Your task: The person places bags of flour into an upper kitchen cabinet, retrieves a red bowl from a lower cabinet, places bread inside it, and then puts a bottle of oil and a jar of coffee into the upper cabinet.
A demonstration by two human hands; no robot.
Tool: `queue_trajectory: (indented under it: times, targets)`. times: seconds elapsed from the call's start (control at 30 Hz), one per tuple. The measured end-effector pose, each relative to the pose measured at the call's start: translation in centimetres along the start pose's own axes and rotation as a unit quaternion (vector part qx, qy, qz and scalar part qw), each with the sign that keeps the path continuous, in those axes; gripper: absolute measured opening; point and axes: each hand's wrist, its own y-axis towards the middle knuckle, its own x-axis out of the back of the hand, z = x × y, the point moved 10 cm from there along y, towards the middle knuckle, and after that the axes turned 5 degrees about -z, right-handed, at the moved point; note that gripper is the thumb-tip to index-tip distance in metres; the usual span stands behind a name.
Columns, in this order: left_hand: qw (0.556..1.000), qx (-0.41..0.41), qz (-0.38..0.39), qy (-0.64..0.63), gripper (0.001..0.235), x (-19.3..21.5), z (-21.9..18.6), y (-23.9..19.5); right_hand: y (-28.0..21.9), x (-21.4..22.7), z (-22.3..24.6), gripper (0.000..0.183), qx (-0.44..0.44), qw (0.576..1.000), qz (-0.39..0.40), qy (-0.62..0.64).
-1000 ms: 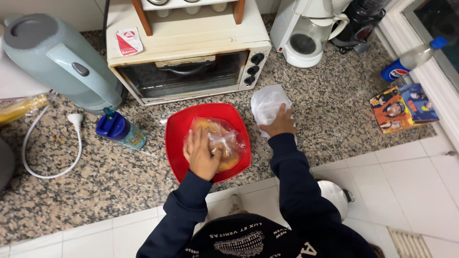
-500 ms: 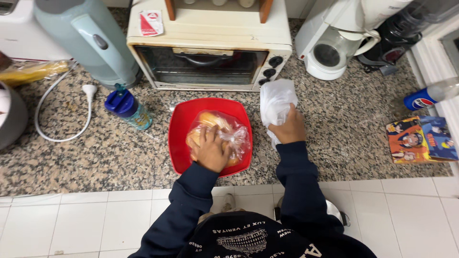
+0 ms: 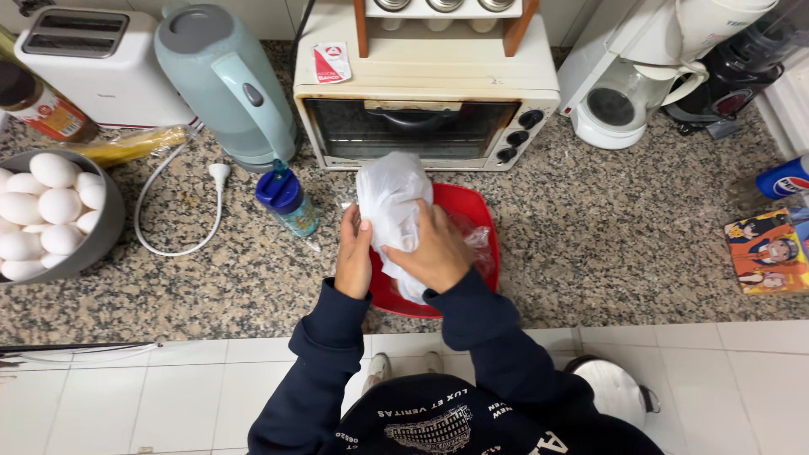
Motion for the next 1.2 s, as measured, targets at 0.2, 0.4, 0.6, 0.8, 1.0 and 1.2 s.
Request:
queue_trajectory:
  times: [0.2, 0.4, 0.6, 0.8, 1.0, 1.2]
  targets:
    - [0.974, 0.098, 0.081, 0.188, 0.081, -2.0, -5.4, -1.2, 1.2, -6.1, 0.7, 0.097, -0.038, 0.995, -0.029, -0.092]
    - [0.917, 0.014, 0.071, 0.393, 0.06, 1.4, 10.5, 4.1, 0.7, -7.3, 0.6, 0.1, -0.03, 0.994, -0.053, -0.096]
    - [0.944, -0.022, 0.026, 0.328, 0.062, 2.1, 7.8, 4.2, -1.9, -0.9, -1.1, 0.081, 0.067, 0.982, -0.175, 0.022]
    - [0.936, 0.316, 0.025, -0.155, 0.08, 0.7, 15.9, 2.0, -0.4, -1.0, -20.3, 0.071, -0.066, 0.909, -0.328, 0.246]
    - [0.912, 0.374, 0.022, -0.168, 0.051, -0.8, 14.3, 1.3, -0.6, -11.8, -24.2, 0.05, -0.238, 0.672, -0.191, 0.675]
    - [0.929, 0.349, 0.039, -0.117, 0.055, -5.8, 17.8, 1.5, 0.6, -11.6, -33.8, 0.043, -0.221, 0.679, -0.244, 0.656]
